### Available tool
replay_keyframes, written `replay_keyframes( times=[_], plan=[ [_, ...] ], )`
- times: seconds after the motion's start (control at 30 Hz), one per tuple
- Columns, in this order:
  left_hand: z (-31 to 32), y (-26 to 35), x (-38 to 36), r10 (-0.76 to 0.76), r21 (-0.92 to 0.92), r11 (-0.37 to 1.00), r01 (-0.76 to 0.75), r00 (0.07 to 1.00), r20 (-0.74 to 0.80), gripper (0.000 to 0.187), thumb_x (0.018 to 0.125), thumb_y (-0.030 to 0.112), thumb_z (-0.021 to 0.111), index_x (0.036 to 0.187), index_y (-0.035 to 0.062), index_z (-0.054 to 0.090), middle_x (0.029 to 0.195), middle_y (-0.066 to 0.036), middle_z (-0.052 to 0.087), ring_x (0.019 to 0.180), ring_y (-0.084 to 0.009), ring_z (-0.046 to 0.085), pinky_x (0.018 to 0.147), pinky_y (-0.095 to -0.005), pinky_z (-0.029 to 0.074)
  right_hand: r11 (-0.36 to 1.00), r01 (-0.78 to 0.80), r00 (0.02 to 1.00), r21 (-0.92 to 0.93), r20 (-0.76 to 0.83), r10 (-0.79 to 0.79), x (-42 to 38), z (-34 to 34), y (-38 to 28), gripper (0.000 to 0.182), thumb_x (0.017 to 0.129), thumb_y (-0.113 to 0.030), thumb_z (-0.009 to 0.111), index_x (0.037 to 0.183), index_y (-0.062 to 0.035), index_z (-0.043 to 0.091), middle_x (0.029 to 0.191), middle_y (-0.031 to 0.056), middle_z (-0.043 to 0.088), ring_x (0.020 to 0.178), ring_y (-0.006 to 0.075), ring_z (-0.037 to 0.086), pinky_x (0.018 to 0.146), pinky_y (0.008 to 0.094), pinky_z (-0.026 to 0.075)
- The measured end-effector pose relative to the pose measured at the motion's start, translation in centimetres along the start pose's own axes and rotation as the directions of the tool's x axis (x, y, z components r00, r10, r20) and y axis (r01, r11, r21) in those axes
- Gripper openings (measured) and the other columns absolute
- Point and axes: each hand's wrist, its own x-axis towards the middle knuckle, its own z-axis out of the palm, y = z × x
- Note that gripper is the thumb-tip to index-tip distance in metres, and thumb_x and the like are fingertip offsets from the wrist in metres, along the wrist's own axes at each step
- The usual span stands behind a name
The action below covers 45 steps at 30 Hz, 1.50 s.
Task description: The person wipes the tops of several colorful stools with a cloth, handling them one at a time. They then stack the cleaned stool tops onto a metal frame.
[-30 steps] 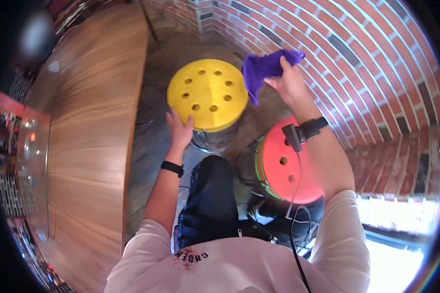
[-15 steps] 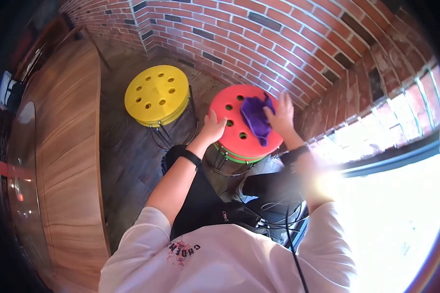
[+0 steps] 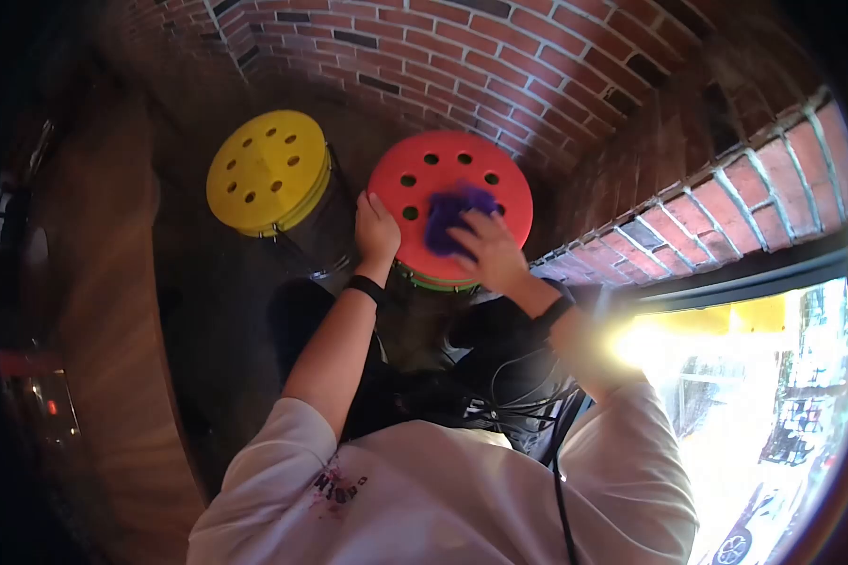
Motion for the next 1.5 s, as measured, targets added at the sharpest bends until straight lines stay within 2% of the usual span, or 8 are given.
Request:
replay_keyframes(
  times=[0.3,0.57,0.67,0.87,1.07,1.23,1.37,1.5],
  plan=[
    [-1.1,1.3,-0.5,0.039,0.042,0.998,-0.040,0.999,0.010,0.038,0.105,0.026,0.041,0.128,-0.0020,0.054,0.118,-0.029,0.063,0.111,-0.0466,0.060,0.092,-0.0521,0.048,0.948,-0.302,0.953,-0.097,-0.068,0.296,9.4,3.2,11.6,0.053,0.097,-0.039,0.059,0.139,-0.0070,0.055,0.145,0.0234,0.050,0.140,0.0399,0.042,0.117,0.0555,0.030],
    [-0.6,0.4,-0.2,0.154,0.071,0.986,-0.149,0.986,-0.070,0.035,0.104,0.022,0.043,0.120,-0.0059,0.058,0.110,-0.029,0.066,0.104,-0.0479,0.061,0.089,-0.0534,0.048,0.988,0.065,0.993,0.137,0.087,-0.077,4.4,1.6,2.4,0.052,0.094,-0.034,0.064,0.138,-0.0087,0.056,0.148,0.0223,0.049,0.139,0.0389,0.044,0.118,0.0551,0.030],
    [-0.4,0.3,-0.2,0.192,0.064,0.980,-0.187,0.977,-0.090,0.034,0.103,0.020,0.043,0.119,-0.0045,0.059,0.107,-0.029,0.067,0.101,-0.0487,0.062,0.087,-0.0536,0.049,0.987,0.044,0.992,0.155,0.107,-0.061,-0.9,-1.3,1.6,0.050,0.092,-0.030,0.067,0.137,-0.0079,0.057,0.146,0.0218,0.050,0.139,0.0384,0.045,0.117,0.0540,0.032],
    [-1.4,2.0,-0.6,0.087,0.002,0.996,-0.087,0.996,-0.016,0.033,0.105,0.020,0.039,0.122,-0.0007,0.059,0.110,-0.026,0.067,0.106,-0.0462,0.062,0.090,-0.0501,0.048,0.983,-0.168,0.982,-0.067,-0.101,0.161,0.3,0.8,7.6,0.051,0.094,-0.031,0.066,0.138,-0.0071,0.056,0.146,0.0200,0.051,0.139,0.0376,0.046,0.116,0.0530,0.033],
    [-1.8,2.8,-0.8,0.032,0.057,0.998,-0.031,0.999,-0.015,0.035,0.105,0.021,0.039,0.125,-0.0006,0.058,0.112,-0.027,0.067,0.107,-0.0469,0.062,0.090,-0.0508,0.048,0.919,-0.358,0.933,-0.164,-0.086,0.349,10.4,4.4,10.7,0.054,0.097,-0.042,0.058,0.140,-0.0081,0.055,0.147,0.0176,0.051,0.141,0.0344,0.043,0.117,0.0530,0.031],
    [-1.2,1.6,-0.5,0.097,0.102,0.991,-0.091,0.993,-0.060,0.038,0.103,0.019,0.041,0.125,-0.0064,0.059,0.112,-0.032,0.066,0.105,-0.0493,0.063,0.091,-0.0541,0.049,0.979,-0.164,0.986,-0.122,-0.007,0.164,13.8,6.4,5.4,0.051,0.097,-0.040,0.057,0.137,-0.0093,0.057,0.145,0.0149,0.053,0.137,0.0314,0.047,0.117,0.0544,0.031],
    [-1.1,1.1,-0.5,0.154,0.155,0.978,-0.141,0.985,-0.074,0.037,0.102,0.018,0.042,0.125,-0.0063,0.060,0.113,-0.032,0.065,0.106,-0.0495,0.062,0.092,-0.0532,0.049,0.999,-0.041,0.999,-0.013,0.001,0.041,7.4,4.2,0.7,0.050,0.094,-0.037,0.062,0.135,-0.0081,0.058,0.142,0.0159,0.055,0.137,0.0318,0.047,0.116,0.0523,0.033],
    [-0.8,0.9,-0.6,0.169,0.138,0.978,-0.158,0.983,-0.068,0.035,0.103,0.018,0.043,0.123,-0.0064,0.059,0.116,-0.031,0.065,0.110,-0.0472,0.060,0.094,-0.0503,0.048,0.995,-0.100,0.993,-0.021,-0.067,0.098,0.0,0.7,1.3,0.049,0.093,-0.032,0.065,0.134,-0.0070,0.059,0.140,0.0180,0.056,0.135,0.0337,0.049,0.115,0.0506,0.035]
  ],
)
